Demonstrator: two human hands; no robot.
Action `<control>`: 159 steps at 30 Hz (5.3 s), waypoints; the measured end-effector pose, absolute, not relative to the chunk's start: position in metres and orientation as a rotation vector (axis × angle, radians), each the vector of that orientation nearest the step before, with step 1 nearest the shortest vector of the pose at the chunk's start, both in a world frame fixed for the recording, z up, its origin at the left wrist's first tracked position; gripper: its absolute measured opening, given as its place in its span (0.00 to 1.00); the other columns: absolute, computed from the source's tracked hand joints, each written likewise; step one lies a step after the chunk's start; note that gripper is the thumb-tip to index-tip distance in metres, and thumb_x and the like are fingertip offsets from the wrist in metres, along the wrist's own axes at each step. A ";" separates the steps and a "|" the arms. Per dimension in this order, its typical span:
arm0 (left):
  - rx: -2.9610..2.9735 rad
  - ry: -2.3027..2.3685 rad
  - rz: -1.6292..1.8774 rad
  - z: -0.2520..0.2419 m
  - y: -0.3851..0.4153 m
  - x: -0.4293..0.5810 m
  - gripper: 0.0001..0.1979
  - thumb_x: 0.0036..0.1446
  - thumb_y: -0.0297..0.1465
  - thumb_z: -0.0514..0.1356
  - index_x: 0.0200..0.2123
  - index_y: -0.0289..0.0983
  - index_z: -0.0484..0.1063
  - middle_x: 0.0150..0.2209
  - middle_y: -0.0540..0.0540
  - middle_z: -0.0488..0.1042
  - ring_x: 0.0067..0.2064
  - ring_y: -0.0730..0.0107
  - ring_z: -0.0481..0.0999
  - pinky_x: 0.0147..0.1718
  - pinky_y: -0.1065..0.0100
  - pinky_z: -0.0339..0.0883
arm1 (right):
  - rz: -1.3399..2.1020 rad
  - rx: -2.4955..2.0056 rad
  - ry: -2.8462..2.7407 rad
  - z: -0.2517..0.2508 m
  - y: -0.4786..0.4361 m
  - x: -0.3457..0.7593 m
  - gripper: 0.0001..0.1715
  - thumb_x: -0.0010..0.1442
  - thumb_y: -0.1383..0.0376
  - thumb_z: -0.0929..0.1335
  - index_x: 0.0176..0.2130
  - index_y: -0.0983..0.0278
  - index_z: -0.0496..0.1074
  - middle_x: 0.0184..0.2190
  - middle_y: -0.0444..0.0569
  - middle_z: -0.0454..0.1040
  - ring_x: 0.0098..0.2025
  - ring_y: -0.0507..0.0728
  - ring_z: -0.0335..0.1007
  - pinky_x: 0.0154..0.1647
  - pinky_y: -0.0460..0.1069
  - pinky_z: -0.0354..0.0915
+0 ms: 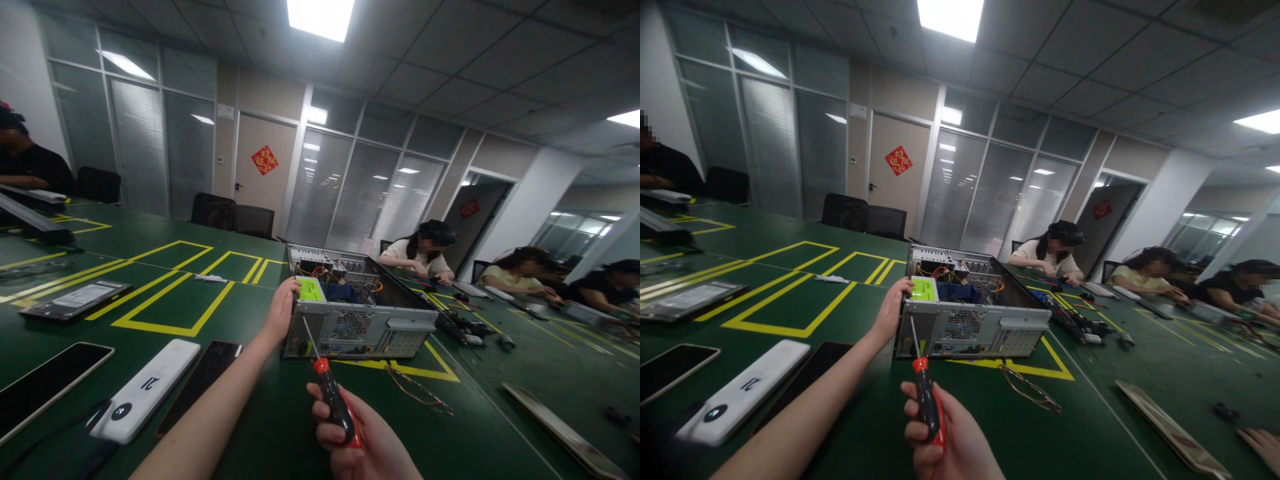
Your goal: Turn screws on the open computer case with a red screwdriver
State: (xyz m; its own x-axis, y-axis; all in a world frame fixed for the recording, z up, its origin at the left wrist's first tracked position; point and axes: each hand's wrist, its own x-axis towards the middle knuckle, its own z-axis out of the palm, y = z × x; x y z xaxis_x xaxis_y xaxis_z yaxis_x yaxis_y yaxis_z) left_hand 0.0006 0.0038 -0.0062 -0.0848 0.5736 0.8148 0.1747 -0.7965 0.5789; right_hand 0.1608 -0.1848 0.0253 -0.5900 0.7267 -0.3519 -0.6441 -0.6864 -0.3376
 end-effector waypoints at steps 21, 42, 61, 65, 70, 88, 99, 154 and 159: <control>1.908 0.816 1.958 -0.005 0.003 0.001 0.20 0.65 0.41 0.40 0.36 0.37 0.67 0.46 0.41 0.72 0.57 0.63 0.66 0.59 0.55 0.57 | 2.214 -0.712 -0.211 0.012 -0.183 0.156 0.15 0.57 0.59 0.69 0.30 0.69 0.68 0.21 0.40 0.65 0.16 0.40 0.51 0.12 0.34 0.46; 1.897 0.830 1.939 -0.010 0.004 0.003 0.18 0.65 0.38 0.41 0.37 0.38 0.67 0.46 0.41 0.72 0.57 0.61 0.65 0.58 0.53 0.58 | 2.103 -0.871 -0.438 -0.009 -0.168 0.153 0.24 0.46 0.54 0.74 0.37 0.69 0.72 0.23 0.44 0.71 0.23 0.48 0.65 0.22 0.41 0.56; 1.885 0.820 1.943 -0.010 0.004 0.003 0.18 0.65 0.38 0.40 0.37 0.38 0.67 0.47 0.41 0.71 0.58 0.62 0.65 0.59 0.53 0.57 | 2.112 -0.844 -0.476 -0.010 -0.166 0.152 0.25 0.45 0.53 0.75 0.37 0.69 0.73 0.19 0.41 0.67 0.20 0.46 0.61 0.18 0.39 0.51; 1.882 0.823 1.946 -0.009 0.004 0.003 0.19 0.65 0.39 0.40 0.37 0.38 0.67 0.47 0.41 0.72 0.58 0.62 0.65 0.59 0.54 0.57 | 2.181 -0.705 -0.459 -0.001 -0.167 0.155 0.22 0.45 0.53 0.75 0.32 0.67 0.73 0.17 0.39 0.64 0.16 0.42 0.51 0.13 0.36 0.40; 1.886 0.826 1.944 -0.009 0.004 0.002 0.19 0.65 0.39 0.40 0.37 0.38 0.67 0.46 0.41 0.71 0.57 0.62 0.65 0.59 0.54 0.57 | 2.245 -0.766 -0.523 0.001 -0.169 0.154 0.22 0.49 0.53 0.73 0.22 0.69 0.68 0.14 0.39 0.62 0.14 0.40 0.48 0.14 0.35 0.46; 1.909 0.823 1.946 -0.009 0.004 0.002 0.19 0.65 0.38 0.40 0.37 0.38 0.67 0.47 0.41 0.71 0.57 0.63 0.65 0.59 0.54 0.57 | 2.206 -0.720 -0.313 0.009 -0.175 0.153 0.16 0.52 0.60 0.72 0.28 0.71 0.70 0.20 0.42 0.67 0.19 0.42 0.58 0.19 0.35 0.56; 1.907 0.840 1.945 -0.008 0.003 0.002 0.20 0.65 0.39 0.39 0.37 0.38 0.67 0.47 0.41 0.72 0.57 0.62 0.66 0.59 0.54 0.58 | 2.298 -0.538 -0.469 0.009 -0.171 0.159 0.18 0.52 0.56 0.72 0.29 0.69 0.69 0.16 0.37 0.61 0.14 0.39 0.44 0.12 0.34 0.41; 1.906 0.815 1.955 -0.005 0.001 0.000 0.19 0.65 0.40 0.40 0.36 0.38 0.66 0.46 0.41 0.71 0.57 0.63 0.65 0.59 0.55 0.57 | 1.989 -1.214 -0.266 -0.036 -0.187 0.203 0.15 0.59 0.59 0.66 0.38 0.70 0.70 0.19 0.41 0.66 0.15 0.43 0.58 0.12 0.36 0.49; 1.912 0.822 1.948 -0.004 0.001 -0.001 0.19 0.65 0.40 0.40 0.36 0.38 0.66 0.46 0.41 0.71 0.57 0.62 0.65 0.59 0.54 0.56 | 1.971 -1.204 -0.220 -0.038 -0.183 0.201 0.15 0.60 0.59 0.64 0.39 0.70 0.69 0.20 0.42 0.67 0.15 0.44 0.59 0.12 0.36 0.50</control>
State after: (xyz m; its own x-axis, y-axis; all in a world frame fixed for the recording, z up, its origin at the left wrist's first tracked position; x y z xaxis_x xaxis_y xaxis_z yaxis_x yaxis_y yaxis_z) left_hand -0.0006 0.0006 -0.0044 -0.0771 0.5746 0.8148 0.1826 -0.7953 0.5781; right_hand 0.2006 -0.1832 -0.0379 -0.2284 0.7048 -0.6716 -0.5395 -0.6659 -0.5153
